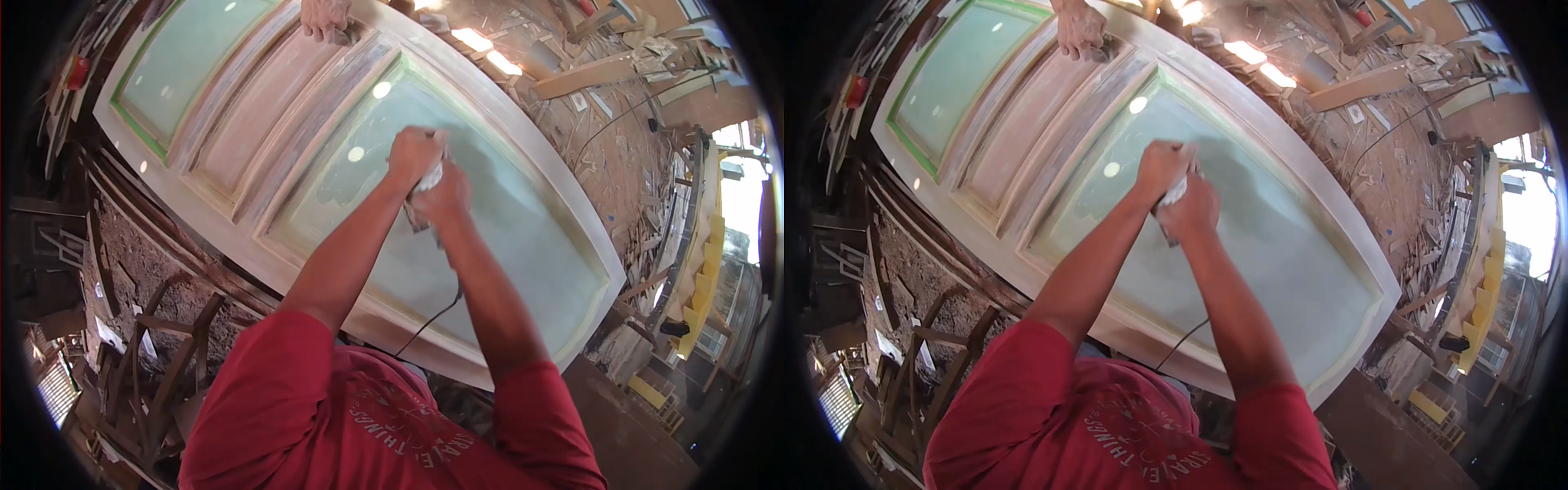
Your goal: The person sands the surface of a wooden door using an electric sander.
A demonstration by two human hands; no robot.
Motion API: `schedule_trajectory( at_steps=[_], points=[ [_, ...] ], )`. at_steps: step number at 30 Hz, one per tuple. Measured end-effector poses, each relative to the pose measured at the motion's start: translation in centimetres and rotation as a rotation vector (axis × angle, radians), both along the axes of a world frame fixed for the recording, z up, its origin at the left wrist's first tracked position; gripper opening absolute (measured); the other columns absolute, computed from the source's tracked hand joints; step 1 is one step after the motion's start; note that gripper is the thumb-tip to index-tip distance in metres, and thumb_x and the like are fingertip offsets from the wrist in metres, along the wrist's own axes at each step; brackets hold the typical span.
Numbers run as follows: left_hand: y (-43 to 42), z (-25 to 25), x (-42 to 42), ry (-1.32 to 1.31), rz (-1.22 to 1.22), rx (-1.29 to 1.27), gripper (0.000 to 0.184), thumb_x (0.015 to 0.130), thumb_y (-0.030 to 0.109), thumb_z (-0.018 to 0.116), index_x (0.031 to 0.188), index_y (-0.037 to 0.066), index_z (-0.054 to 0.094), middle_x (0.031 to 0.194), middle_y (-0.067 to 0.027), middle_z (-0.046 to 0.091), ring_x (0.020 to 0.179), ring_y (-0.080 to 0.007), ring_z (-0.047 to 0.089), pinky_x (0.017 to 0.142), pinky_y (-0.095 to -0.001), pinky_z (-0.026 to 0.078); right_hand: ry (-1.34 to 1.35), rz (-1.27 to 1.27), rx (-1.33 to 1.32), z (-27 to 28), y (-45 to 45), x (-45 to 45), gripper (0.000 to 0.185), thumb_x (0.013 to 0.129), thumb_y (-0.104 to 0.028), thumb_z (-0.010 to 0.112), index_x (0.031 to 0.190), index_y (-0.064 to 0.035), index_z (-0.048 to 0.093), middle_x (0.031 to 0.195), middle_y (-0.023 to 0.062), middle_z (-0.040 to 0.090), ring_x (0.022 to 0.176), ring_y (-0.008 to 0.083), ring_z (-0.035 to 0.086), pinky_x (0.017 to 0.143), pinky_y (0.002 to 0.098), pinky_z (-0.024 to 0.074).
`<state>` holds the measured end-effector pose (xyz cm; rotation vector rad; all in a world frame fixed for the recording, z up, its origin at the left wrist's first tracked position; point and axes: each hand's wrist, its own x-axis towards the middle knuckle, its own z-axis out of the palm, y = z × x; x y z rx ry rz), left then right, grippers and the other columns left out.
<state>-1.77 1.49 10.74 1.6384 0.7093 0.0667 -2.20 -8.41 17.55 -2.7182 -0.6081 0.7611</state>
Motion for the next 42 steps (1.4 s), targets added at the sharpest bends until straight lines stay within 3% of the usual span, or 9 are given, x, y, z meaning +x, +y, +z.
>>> schedule_trajectory(
  at_steps=[2, 5, 8, 11, 15, 18, 22, 32, 42],
  points=[
    [2.5, -1.8, 3.5, -0.027, 0.028, 0.028, 0.038, 0.094, 0.037, 0.067, 0.077, 0.007, 0.083, 0.079, -0.0171, 0.079, 0.075, -0.0382, 0.077, 0.080, -0.0453, 0.061, 0.002, 0.028, -0.087, 0.2, 2.9, 3.5, 0.050, 0.080, -0.039, 0.082, 0.121, -0.0112, 0.075, 0.116, 0.0173, 0.079, 0.110, 0.0376, 0.076, 0.097, 0.0481, 0.0594],
    [5.5, -3.8, 7.7, -0.062, -0.042, 0.106, 0.040, 0.096, 0.035, 0.068, 0.078, 0.002, 0.081, 0.076, -0.0156, 0.079, 0.070, -0.0266, 0.077, 0.074, -0.0378, 0.061, -0.027, -0.025, -0.060, 0.5, 5.9, 6.5, 0.047, 0.079, -0.039, 0.082, 0.117, -0.0121, 0.077, 0.113, 0.0172, 0.081, 0.111, 0.0383, 0.076, 0.096, 0.0484, 0.0596],
    [8.0, -1.9, 9.8, -0.001, -0.091, 0.103, 0.046, 0.096, 0.043, 0.066, 0.084, 0.002, 0.083, 0.088, -0.0221, 0.080, 0.083, -0.0351, 0.079, 0.082, -0.0432, 0.061, -0.108, -0.040, -0.033, -0.1, 7.9, 8.7, 0.046, 0.079, -0.039, 0.083, 0.116, -0.0122, 0.078, 0.112, 0.0172, 0.081, 0.111, 0.0396, 0.076, 0.096, 0.0492, 0.0595],
    [10.2, -4.8, 13.4, 0.043, -0.100, 0.334, 0.052, 0.096, 0.051, 0.064, 0.092, 0.003, 0.084, 0.100, -0.0263, 0.079, 0.098, -0.0418, 0.078, 0.092, -0.0471, 0.059, -0.148, 0.012, -0.061, -1.0, 10.3, 11.2, 0.046, 0.078, -0.040, 0.083, 0.116, -0.0128, 0.079, 0.114, 0.0179, 0.081, 0.112, 0.0401, 0.075, 0.097, 0.0496, 0.0592],
    [13.7, -5.1, 16.7, -0.041, -0.173, 0.431, 0.046, 0.091, 0.040, 0.070, 0.101, -0.003, 0.082, 0.119, -0.0309, 0.076, 0.120, -0.0443, 0.072, 0.105, -0.0468, 0.057, -0.196, 0.062, -0.014, -2.2, 12.3, 14.2, 0.052, 0.077, -0.045, 0.083, 0.118, -0.0134, 0.079, 0.118, 0.0184, 0.080, 0.114, 0.0403, 0.075, 0.098, 0.0492, 0.0588],
    [14.9, -4.4, 17.3, 0.010, 0.030, 0.110, 0.046, 0.090, 0.039, 0.069, 0.100, -0.003, 0.082, 0.119, -0.0302, 0.076, 0.117, -0.0447, 0.073, 0.104, -0.0474, 0.057, -0.236, 0.144, -0.025, -3.0, 13.1, 16.6, 0.058, 0.075, -0.049, 0.084, 0.121, -0.0134, 0.078, 0.121, 0.0185, 0.079, 0.116, 0.0402, 0.074, 0.100, 0.0488, 0.0585],
    [12.0, -4.2, 16.3, -0.024, 0.110, 0.356, 0.046, 0.098, 0.044, 0.065, 0.091, 0.002, 0.082, 0.105, -0.0246, 0.079, 0.103, -0.0426, 0.075, 0.097, -0.0476, 0.056, -0.245, 0.198, -0.028, -3.0, 10.5, 16.8, 0.065, 0.073, -0.052, 0.086, 0.125, -0.0138, 0.077, 0.125, 0.0184, 0.078, 0.119, 0.0399, 0.073, 0.102, 0.0488, 0.0579],
    [-3.8, -2.2, 11.2, -0.255, 0.373, 0.116, 0.048, 0.098, 0.042, 0.070, 0.073, 0.001, 0.073, 0.081, -0.0273, 0.072, 0.081, -0.0511, 0.071, 0.080, -0.0548, 0.058, -0.182, 0.331, 0.076, -3.6, -4.8, 15.3, 0.062, 0.077, -0.041, 0.088, 0.130, -0.0132, 0.072, 0.122, 0.0192, 0.079, 0.119, 0.0405, 0.074, 0.102, 0.0511, 0.0574],
    [5.0, -5.7, 15.3, -0.256, 0.339, 0.415, 0.044, 0.103, 0.035, 0.056, 0.079, 0.005, 0.079, 0.086, -0.0216, 0.076, 0.088, -0.0425, 0.076, 0.089, -0.0528, 0.059, -0.099, 0.407, 0.050, -2.6, 5.0, 18.3, 0.059, 0.077, -0.032, 0.086, 0.130, -0.0118, 0.071, 0.118, 0.0186, 0.079, 0.113, 0.0417, 0.074, 0.097, 0.0496, 0.0584]
  ],
)
